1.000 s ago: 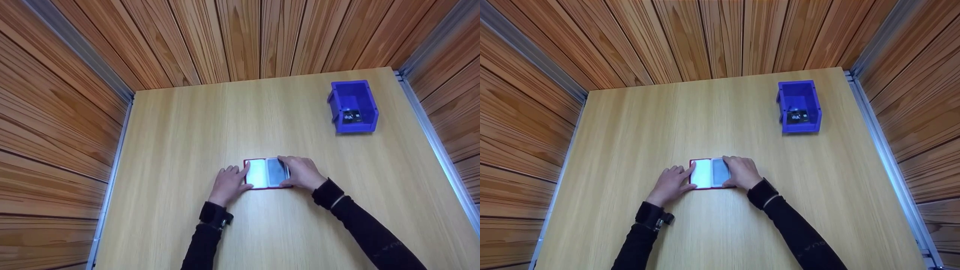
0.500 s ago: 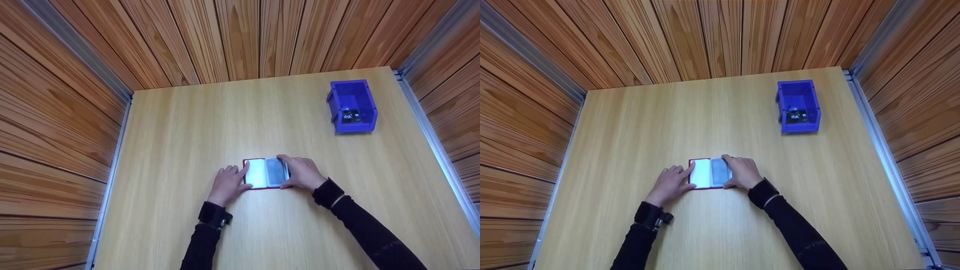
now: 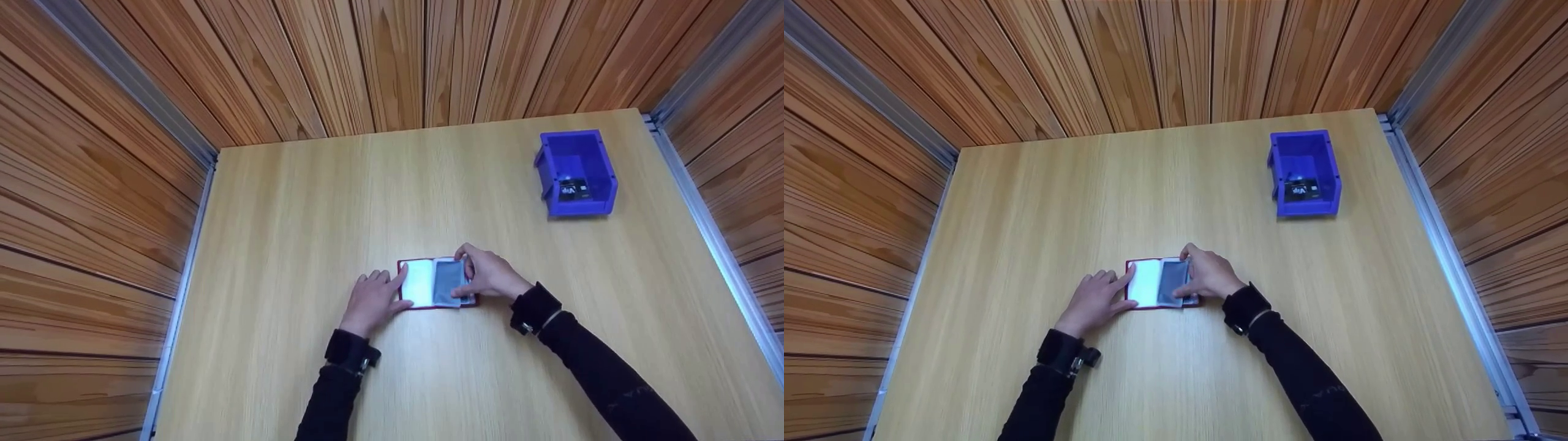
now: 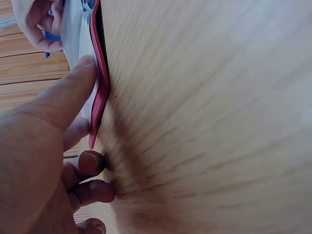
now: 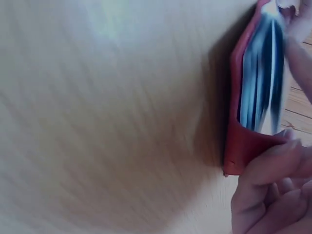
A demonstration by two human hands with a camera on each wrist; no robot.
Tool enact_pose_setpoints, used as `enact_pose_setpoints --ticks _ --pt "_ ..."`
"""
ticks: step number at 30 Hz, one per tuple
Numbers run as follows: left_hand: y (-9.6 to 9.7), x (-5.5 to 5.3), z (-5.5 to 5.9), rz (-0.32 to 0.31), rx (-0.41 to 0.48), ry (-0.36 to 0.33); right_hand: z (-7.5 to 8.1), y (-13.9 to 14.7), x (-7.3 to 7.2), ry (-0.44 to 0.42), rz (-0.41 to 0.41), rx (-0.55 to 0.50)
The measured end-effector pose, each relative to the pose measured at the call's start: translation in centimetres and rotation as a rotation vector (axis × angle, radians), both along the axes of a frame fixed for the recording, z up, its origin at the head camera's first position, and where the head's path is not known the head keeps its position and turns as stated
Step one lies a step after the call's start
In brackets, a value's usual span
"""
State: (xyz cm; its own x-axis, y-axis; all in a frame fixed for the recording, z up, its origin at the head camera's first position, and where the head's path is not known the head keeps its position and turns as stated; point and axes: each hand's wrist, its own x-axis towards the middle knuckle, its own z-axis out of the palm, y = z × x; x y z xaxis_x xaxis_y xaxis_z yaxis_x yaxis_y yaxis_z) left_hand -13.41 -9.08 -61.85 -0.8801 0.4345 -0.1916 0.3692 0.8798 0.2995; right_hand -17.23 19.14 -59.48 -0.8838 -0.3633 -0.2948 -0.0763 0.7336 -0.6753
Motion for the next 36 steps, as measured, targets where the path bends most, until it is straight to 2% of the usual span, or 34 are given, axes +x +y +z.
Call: enact_pose_setpoints --ticks 5,10,13,19,23,28,32,36 --pt "0.0 0.0 0.0 -0.002 -0.004 -0.004 0.2 0.1 0.2 0.001 -0.064 -0.125" --pt "-0.1 -0.1 0.0 0.001 -0.001 -0.009 0.8 -0.4 0.5 0.044 -0.09 -0.176" --pt "-0.1 0.0 -0.1 0.004 0.0 -0.008 1.1 -0.9 0.8 0.058 -0.071 -0.214" --pt "-0.2 0.0 -0.4 -0.006 0.014 0.043 1.1 -1.9 1.4 0.038 0.013 -0.27" --pt "-0.4 -0.1 -0.4 0.022 0.065 0.006 0.6 -2.6 1.9 0.074 0.093 -0.225" --pt "-0.8 -0.1 -0.4 0.069 0.132 -0.066 -0.3 -3.3 2.5 0.153 0.192 -0.099" --pt "-1.1 -0.2 -0.5 0.078 0.169 -0.094 -0.7 -3.6 2.8 0.201 0.223 -0.017" --pt "-1.3 -0.3 -0.4 0.086 0.199 -0.111 -0.7 -3.8 2.9 0.194 0.223 0.029"
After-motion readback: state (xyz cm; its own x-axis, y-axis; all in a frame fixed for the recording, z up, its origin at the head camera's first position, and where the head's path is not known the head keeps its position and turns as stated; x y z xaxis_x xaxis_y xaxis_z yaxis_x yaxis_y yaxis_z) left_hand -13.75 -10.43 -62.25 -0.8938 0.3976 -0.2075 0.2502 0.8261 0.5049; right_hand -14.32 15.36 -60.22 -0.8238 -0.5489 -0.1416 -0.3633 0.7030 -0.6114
